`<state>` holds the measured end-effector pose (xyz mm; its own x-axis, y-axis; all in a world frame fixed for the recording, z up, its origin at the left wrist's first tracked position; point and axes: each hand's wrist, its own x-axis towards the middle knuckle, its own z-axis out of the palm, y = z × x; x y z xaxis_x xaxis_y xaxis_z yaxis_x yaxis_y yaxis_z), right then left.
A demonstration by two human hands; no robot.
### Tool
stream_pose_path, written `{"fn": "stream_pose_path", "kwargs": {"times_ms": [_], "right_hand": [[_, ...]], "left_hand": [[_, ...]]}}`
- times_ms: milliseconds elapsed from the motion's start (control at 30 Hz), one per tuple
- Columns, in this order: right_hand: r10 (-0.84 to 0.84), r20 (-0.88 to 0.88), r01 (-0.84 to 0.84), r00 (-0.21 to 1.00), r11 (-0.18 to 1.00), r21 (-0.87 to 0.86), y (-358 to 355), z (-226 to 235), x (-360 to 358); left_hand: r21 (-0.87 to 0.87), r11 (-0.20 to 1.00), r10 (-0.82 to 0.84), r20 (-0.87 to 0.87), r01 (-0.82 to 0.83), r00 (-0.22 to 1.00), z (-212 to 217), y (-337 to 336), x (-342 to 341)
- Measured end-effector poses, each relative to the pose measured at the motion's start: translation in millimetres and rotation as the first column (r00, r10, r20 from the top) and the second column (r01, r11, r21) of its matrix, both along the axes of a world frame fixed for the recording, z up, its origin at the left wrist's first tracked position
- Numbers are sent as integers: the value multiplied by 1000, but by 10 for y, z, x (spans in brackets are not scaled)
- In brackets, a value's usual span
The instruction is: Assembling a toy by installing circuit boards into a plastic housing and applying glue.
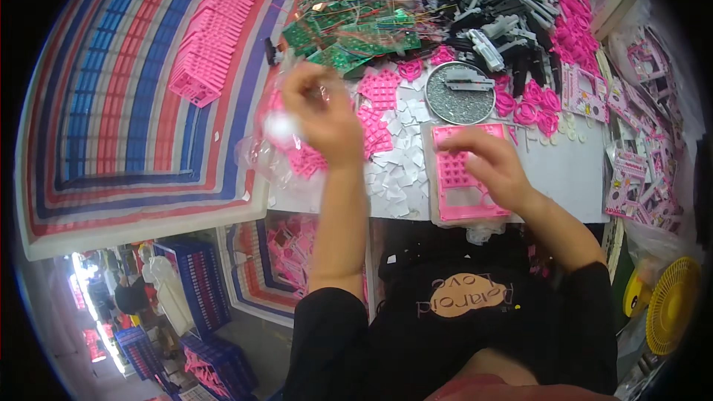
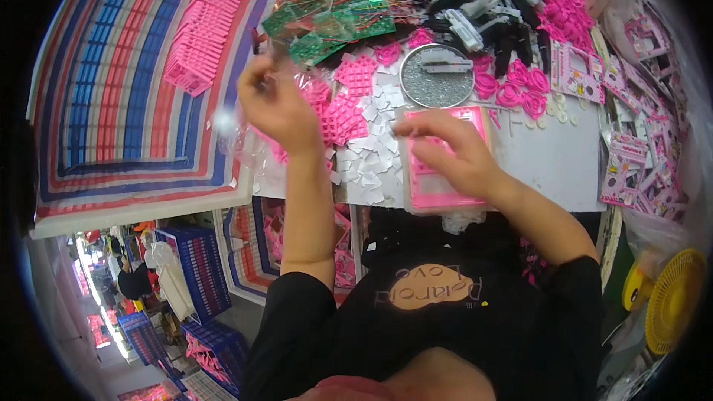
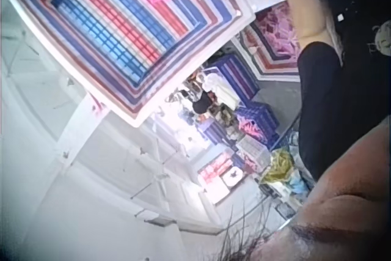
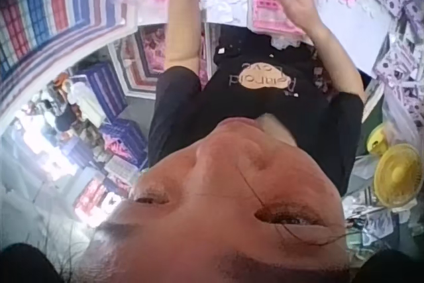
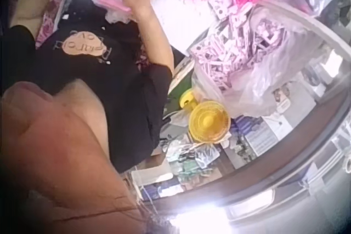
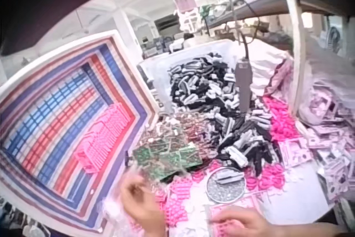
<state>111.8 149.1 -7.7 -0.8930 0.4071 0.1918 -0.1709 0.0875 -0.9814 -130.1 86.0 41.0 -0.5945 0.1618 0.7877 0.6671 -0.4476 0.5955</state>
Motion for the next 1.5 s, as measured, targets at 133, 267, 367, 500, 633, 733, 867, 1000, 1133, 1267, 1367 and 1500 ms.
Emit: {"fn": "stream_pose_path", "kwargs": {"times_ms": [133, 267, 367, 500, 633, 733, 867, 1000, 1133, 1267, 1367, 1500], "right_hand": [[-153, -9, 141, 988, 928, -344, 0, 182, -713], [43, 160, 24, 986, 919, -392, 59, 40, -775], [-32, -51, 14, 998, 948, -319, 104, -32, -707], [-114, -180, -36, 977, 744, -667, -36, 164, -795], [-49, -2, 36, 999, 776, -630, 197, 112, -506], [20, 51, 8, 999, 858, -514, 312, 182, -309], [159, -31, -159, 987, 907, -389, 242, 349, -348], [236, 121, -208, 964, 956, -205, 348, 493, -197], [364, 89, -349, 927, 926, -145, 534, 553, -133], [416, 332, -456, 847, 889, 49, 585, 791, -231], [427, 502, -566, 752, 809, 160, 524, 742, -458], [296, 191, -297, 936, 955, -27, 581, 561, -250]], "left_hand": [[-308, 929, 34, -482, -205, 876, -490, 15, 6], [-44, 988, -92, 604, 149, 791, -371, 12, -450], [-122, 991, 62, 51, -55, 997, -101, -146, -369], [-343, 927, -134, -681, -151, 720, -113, -325, 138], [-740, 672, -427, -378, 9, 822, 132, -760, 565], [-735, 663, -334, -118, 144, 935, 136, -847, 509], [-622, 680, -270, 280, 389, 921, 42, -854, 514], [-363, 758, -385, 422, 542, 821, 92, -901, 410], [-496, 117, -668, 602, 861, 438, 292, -975, 147], [-647, 140, -637, 521, 750, 568, 180, -897, 2], [-531, -78, -465, 768, 844, 440, 21, -757, 434], [-245, 122, -438, 856, 962, 274, -163, -809, 491]]}}
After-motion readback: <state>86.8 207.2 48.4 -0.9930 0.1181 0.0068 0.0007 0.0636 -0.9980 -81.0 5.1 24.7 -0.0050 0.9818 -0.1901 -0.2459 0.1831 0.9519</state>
